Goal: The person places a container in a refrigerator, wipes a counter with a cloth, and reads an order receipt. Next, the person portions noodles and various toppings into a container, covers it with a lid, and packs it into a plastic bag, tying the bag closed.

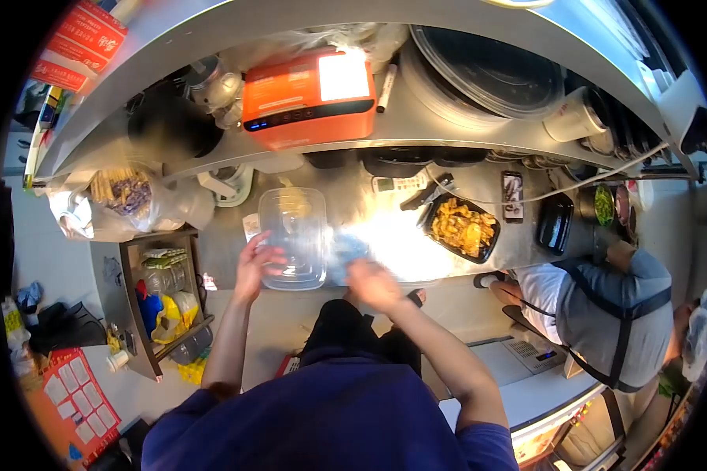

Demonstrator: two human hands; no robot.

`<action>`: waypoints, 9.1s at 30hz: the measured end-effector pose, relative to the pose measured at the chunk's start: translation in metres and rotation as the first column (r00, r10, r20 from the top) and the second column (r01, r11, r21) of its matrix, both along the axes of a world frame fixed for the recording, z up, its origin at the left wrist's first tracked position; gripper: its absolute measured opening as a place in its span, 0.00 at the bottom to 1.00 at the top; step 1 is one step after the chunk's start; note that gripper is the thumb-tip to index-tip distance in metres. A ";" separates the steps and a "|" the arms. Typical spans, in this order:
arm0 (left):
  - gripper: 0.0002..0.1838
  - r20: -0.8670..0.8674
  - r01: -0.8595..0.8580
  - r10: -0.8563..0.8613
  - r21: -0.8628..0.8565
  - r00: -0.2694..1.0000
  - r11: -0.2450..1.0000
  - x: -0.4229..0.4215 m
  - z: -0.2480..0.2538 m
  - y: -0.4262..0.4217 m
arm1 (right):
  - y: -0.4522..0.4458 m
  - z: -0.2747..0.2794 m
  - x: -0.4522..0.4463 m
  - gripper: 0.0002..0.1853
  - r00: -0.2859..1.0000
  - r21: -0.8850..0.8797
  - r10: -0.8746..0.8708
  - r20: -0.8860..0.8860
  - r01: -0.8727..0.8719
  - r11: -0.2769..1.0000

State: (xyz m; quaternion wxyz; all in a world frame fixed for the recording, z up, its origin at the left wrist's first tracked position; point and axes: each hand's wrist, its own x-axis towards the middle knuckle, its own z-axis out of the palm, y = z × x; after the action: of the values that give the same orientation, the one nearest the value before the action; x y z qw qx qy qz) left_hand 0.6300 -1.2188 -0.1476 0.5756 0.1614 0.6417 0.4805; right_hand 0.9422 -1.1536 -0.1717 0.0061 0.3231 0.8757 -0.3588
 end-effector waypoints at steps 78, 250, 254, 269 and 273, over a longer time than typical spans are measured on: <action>0.15 -0.413 0.012 -0.072 -0.147 0.908 0.989 0.112 -0.098 0.035 | 0.089 -0.067 0.085 0.24 0.753 -0.308 -0.622 -0.215 0.553 0.775; 0.31 0.327 -0.038 0.023 0.041 0.945 0.998 0.199 0.019 -0.006 | 0.283 -0.042 0.467 0.11 0.846 0.583 -0.362 0.392 0.076 0.809; 0.31 0.310 -0.086 0.079 0.009 0.947 0.996 0.191 0.012 -0.013 | 0.219 -0.041 0.450 0.09 0.779 0.534 -0.505 0.372 0.265 0.803; 0.28 0.416 -0.101 0.046 0.113 0.908 0.988 0.198 0.003 -0.011 | 0.247 -0.057 0.428 0.25 0.353 0.438 -0.904 -0.241 0.871 0.223; 0.27 0.408 -0.132 0.057 0.156 0.911 0.979 0.194 0.006 -0.023 | 0.165 -0.021 0.408 0.23 -0.045 -0.676 -0.989 -0.141 0.734 0.063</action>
State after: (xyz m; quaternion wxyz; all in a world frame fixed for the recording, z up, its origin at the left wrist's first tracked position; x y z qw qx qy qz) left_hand 0.8238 -1.2419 -0.1414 0.6541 0.0792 0.4709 0.5866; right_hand 1.3501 -0.9889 -0.1932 -0.4357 0.6723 0.2949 -0.5208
